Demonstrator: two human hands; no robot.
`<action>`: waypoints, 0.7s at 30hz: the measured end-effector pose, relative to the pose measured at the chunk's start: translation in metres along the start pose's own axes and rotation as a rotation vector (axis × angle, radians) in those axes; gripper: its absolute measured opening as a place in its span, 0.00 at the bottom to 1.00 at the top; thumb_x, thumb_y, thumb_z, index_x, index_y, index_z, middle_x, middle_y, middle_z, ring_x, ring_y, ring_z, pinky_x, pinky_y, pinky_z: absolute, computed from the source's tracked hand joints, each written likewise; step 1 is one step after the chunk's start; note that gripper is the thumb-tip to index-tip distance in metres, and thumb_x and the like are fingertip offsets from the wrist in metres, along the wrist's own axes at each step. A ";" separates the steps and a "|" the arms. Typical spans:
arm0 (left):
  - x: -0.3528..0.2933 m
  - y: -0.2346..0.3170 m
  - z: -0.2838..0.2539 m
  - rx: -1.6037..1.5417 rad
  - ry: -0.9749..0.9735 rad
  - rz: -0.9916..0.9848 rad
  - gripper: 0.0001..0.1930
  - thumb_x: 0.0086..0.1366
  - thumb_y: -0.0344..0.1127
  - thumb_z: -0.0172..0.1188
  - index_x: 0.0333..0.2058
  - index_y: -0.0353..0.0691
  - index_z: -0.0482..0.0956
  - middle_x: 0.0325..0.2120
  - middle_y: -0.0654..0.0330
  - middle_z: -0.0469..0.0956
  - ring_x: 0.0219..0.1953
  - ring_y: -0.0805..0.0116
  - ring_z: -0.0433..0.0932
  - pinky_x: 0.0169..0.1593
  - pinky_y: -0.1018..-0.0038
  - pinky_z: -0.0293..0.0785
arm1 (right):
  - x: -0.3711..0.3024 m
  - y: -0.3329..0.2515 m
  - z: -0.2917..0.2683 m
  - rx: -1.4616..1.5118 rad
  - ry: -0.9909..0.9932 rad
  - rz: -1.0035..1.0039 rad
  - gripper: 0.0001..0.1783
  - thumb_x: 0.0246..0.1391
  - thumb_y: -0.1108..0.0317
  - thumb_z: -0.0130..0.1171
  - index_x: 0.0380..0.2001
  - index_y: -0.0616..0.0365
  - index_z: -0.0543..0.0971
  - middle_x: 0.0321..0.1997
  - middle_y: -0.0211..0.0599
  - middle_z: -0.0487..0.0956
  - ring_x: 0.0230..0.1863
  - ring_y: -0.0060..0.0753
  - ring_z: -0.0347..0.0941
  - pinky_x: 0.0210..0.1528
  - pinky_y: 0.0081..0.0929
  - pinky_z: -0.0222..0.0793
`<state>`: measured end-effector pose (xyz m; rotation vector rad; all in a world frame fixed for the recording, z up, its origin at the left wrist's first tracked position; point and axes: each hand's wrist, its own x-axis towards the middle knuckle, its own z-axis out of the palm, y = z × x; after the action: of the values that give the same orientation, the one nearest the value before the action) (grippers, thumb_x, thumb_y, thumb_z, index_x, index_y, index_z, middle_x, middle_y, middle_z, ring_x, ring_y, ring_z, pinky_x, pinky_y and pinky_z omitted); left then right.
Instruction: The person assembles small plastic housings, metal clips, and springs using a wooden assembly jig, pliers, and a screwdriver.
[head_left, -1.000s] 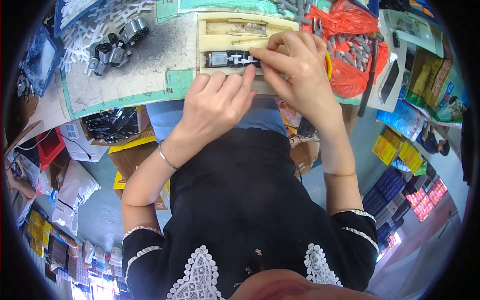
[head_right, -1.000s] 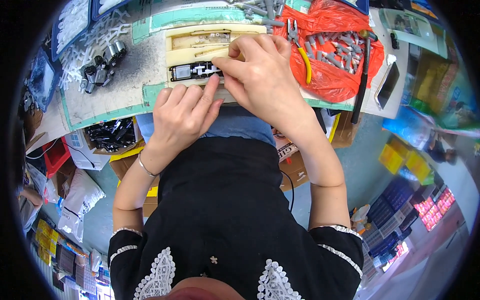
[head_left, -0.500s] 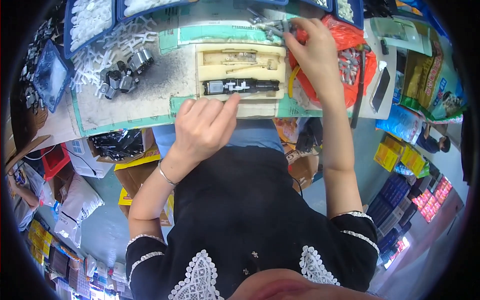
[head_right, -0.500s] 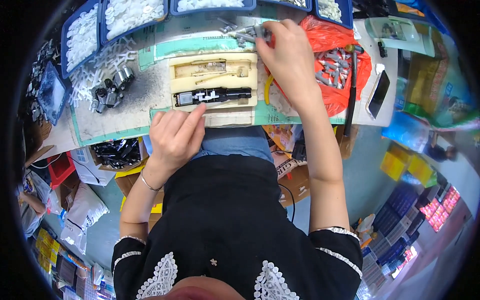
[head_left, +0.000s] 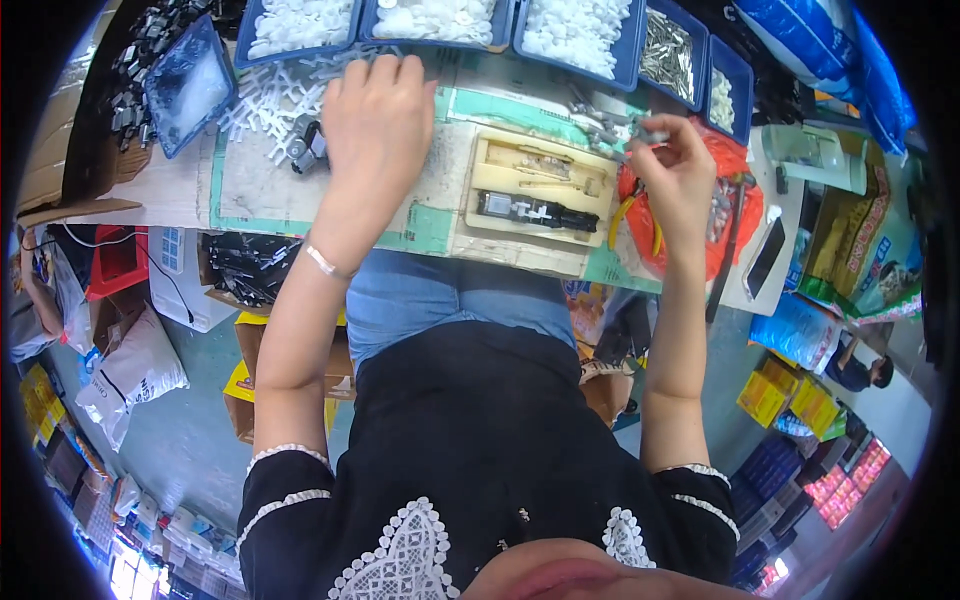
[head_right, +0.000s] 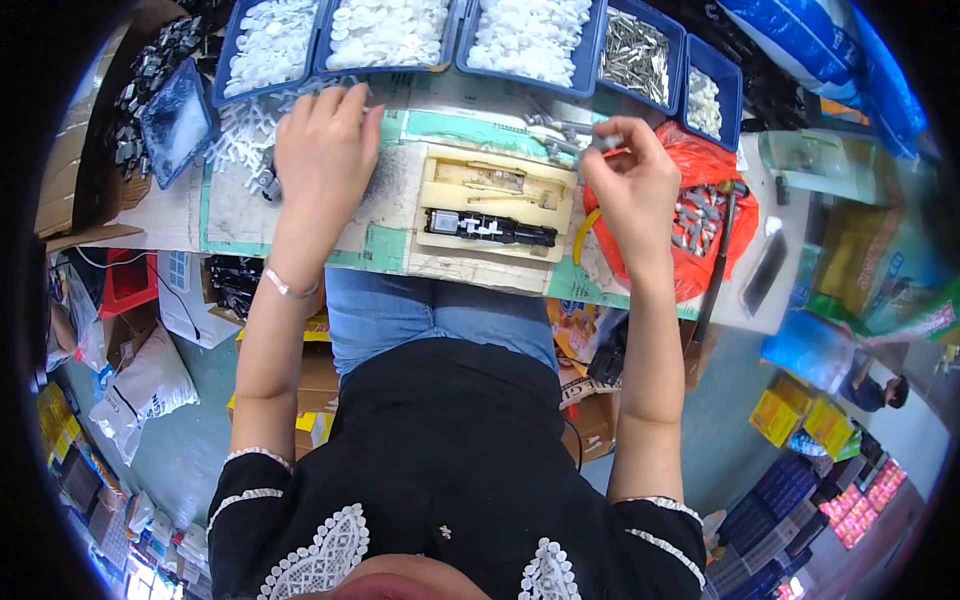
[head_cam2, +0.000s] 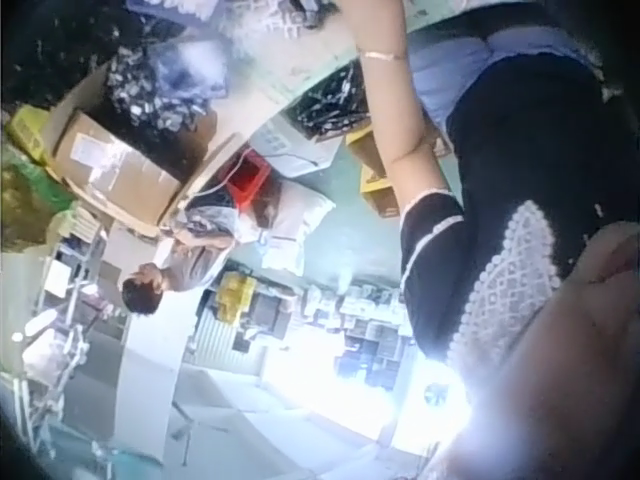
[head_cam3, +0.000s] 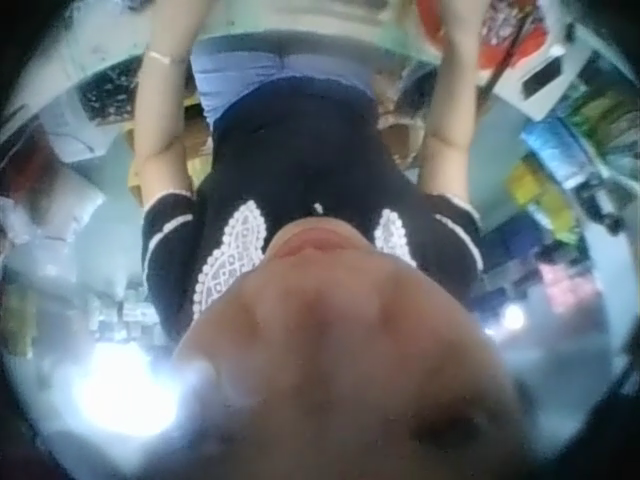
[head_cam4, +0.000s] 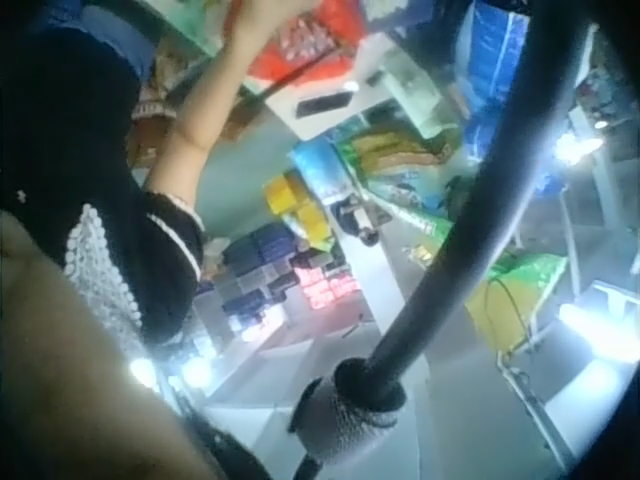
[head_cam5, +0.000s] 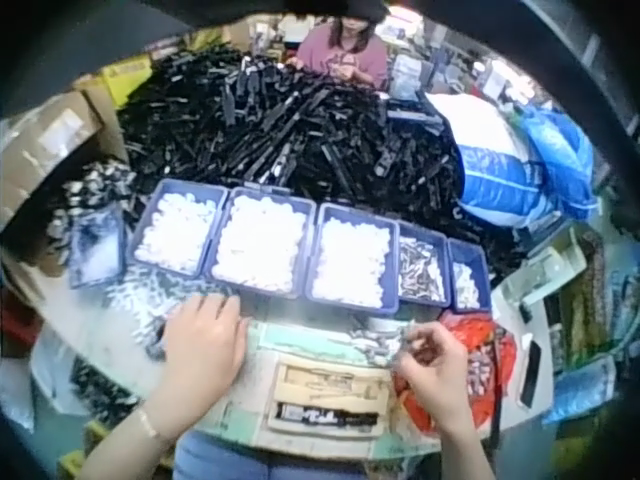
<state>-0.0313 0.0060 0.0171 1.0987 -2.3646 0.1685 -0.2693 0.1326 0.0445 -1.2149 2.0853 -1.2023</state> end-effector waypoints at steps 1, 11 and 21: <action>0.003 0.001 0.005 0.094 -0.069 -0.021 0.05 0.54 0.35 0.60 0.28 0.41 0.78 0.24 0.61 0.75 0.29 0.63 0.74 0.32 0.68 0.68 | -0.004 -0.001 0.000 -0.001 0.001 -0.009 0.11 0.45 0.78 0.59 0.35 0.66 0.76 0.28 0.29 0.76 0.27 0.10 0.70 0.29 0.12 0.65; -0.007 -0.009 0.012 -0.002 -0.100 0.034 0.02 0.48 0.26 0.56 0.24 0.39 0.75 0.23 0.58 0.73 0.26 0.60 0.75 0.32 0.66 0.70 | -0.018 -0.009 0.014 0.655 -0.194 0.296 0.13 0.45 0.80 0.64 0.37 0.67 0.79 0.35 0.36 0.80 0.35 0.20 0.76 0.40 0.15 0.71; -0.030 -0.004 -0.017 -0.799 0.061 -0.302 0.11 0.50 0.20 0.58 0.35 0.34 0.79 0.33 0.57 0.77 0.30 0.69 0.77 0.35 0.77 0.73 | -0.026 -0.004 0.034 0.692 -0.263 0.205 0.13 0.44 0.80 0.64 0.37 0.66 0.80 0.42 0.37 0.78 0.41 0.22 0.74 0.46 0.18 0.69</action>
<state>-0.0051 0.0288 0.0164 0.9833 -1.8753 -0.7690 -0.2299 0.1379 0.0287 -0.7603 1.3782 -1.4053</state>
